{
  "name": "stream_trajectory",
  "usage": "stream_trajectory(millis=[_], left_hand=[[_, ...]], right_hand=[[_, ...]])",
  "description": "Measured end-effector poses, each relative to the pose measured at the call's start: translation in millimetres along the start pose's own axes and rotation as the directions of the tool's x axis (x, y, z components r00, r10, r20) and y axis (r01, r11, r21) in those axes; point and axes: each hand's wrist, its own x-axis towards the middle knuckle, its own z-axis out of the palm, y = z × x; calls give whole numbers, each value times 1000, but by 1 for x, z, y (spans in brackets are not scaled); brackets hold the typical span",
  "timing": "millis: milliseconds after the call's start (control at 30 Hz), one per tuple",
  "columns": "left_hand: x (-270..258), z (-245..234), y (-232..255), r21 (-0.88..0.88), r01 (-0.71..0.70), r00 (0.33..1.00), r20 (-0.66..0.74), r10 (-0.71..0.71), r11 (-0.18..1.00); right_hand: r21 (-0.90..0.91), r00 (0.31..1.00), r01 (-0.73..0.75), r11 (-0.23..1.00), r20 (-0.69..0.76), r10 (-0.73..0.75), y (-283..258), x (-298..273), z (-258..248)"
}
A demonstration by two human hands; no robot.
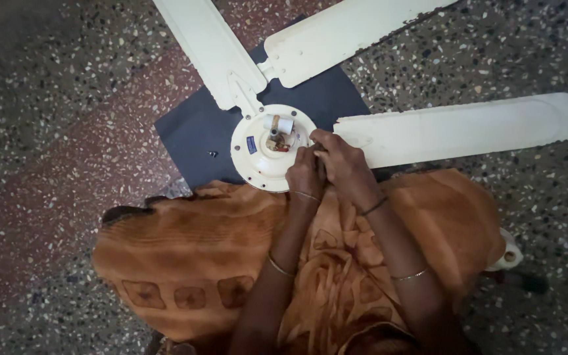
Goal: The person attaches fan blades to the motor housing using a screwdriver. They secure each blade by tightening screws and then spin the blades to check the assembly.
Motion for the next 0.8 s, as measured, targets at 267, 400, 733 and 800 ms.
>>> stream_trajectory(millis=[267,400,733,800], left_hand=[[0,3,-1,52,8,1000,11,-9,999],[0,1,4,15,-21,1000,-16,21,1000],[7,7,-6,-9,-22,998,-66,21,1000],[8,8,-9,0,-88,993,-79,88,996]], right_hand=[[-102,992,-57,993,-120,44,3,1,5],[-76,984,17,997,-178,-30,13,-1,-2],[220,942,33,975,-332,43,27,-3,6],[158,933,60,986,-359,0,29,0,10]])
